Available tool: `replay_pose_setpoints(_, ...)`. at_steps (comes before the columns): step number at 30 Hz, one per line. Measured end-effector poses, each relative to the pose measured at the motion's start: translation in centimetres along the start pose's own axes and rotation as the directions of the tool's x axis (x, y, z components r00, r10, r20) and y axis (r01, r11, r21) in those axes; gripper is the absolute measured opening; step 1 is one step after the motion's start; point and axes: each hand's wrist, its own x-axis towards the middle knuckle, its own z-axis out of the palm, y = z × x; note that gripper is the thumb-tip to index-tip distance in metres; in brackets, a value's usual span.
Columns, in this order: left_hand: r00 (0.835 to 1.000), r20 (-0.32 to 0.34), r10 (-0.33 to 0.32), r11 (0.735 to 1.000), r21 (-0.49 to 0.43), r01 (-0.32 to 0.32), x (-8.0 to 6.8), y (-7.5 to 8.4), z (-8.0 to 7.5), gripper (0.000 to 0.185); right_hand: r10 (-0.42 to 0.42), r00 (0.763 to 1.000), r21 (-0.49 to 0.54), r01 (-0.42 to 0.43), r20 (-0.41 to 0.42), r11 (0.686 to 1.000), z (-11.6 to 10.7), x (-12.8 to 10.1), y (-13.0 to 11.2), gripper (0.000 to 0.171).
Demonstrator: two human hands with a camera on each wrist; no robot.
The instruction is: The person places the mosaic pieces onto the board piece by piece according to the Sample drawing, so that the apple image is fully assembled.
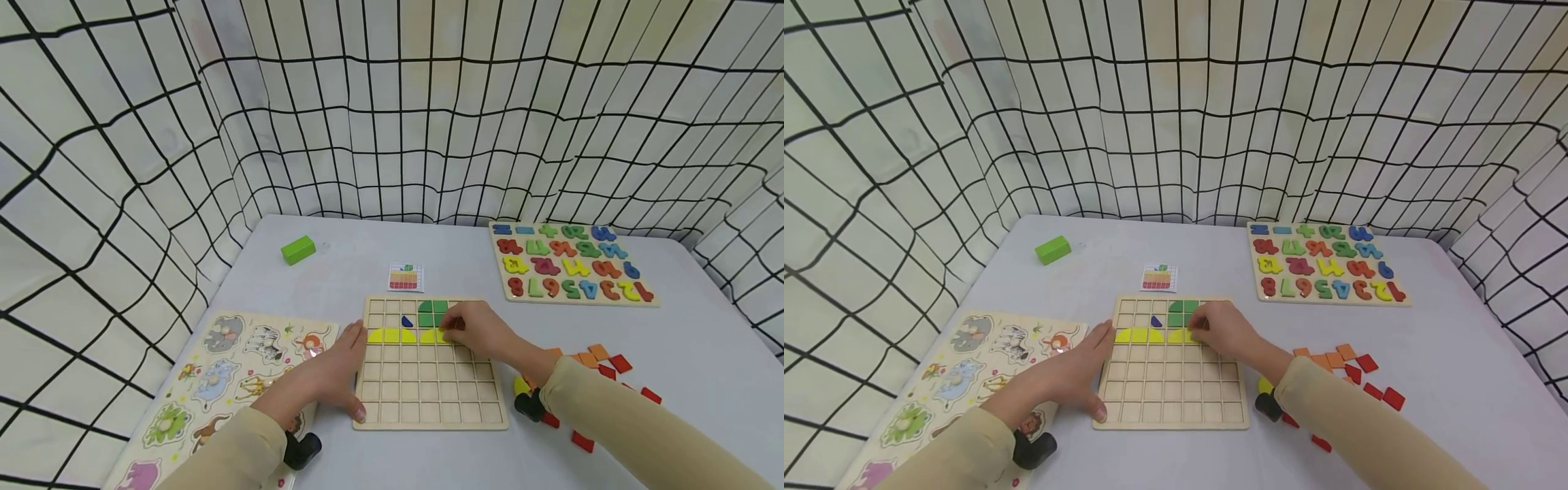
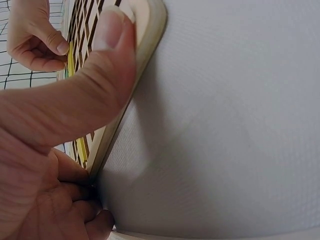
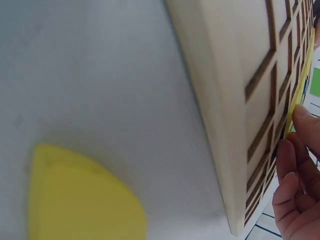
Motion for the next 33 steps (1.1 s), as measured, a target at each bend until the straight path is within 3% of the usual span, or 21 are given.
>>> replay_pose_setpoints(10, 1.0, -0.002, 0.003, 1.0, -0.01, -0.003, 0.0, -0.1, 0.3, 0.134, -0.015, 1.0, -0.004, 0.015, 0.01, 1.0, -0.7, -0.6, 0.1, 0.005)
replay_pose_setpoints(18, 1.0, 0.001, 0.018, 1.0, -0.012, -0.018, 0.0, -0.2, 0.0, 0.136, -0.021, 1.0, -0.028, 0.02, -0.023, 0.999, -4.3, -3.9, 2.2, 0.01)
replay_pose_setpoints(23, 1.0, 0.01, 0.015, 1.0, 0.005, -0.015, 0.0, 0.1, -0.4, 0.136, -0.056, 0.991, -0.057, 0.063, 0.12, 0.996, -6.0, -7.4, 4.2, 0.016)
replay_pose_setpoints(28, 1.0, 0.009, 0.014, 1.0, 0.007, -0.014, -0.1, 0.2, -0.5, 0.135, -0.086, 0.955, -0.027, 0.098, 0.285, 0.995, -5.9, -9.4, 5.6, 0.021)
replay_pose_setpoints(33, 1.0, 0.012, 0.008, 1.0, 0.011, -0.008, 0.1, 0.0, -0.2, 0.135, -0.073, 0.95, -0.094, 0.106, 0.304, 0.99, -4.9, -9.9, 6.0, 0.022)
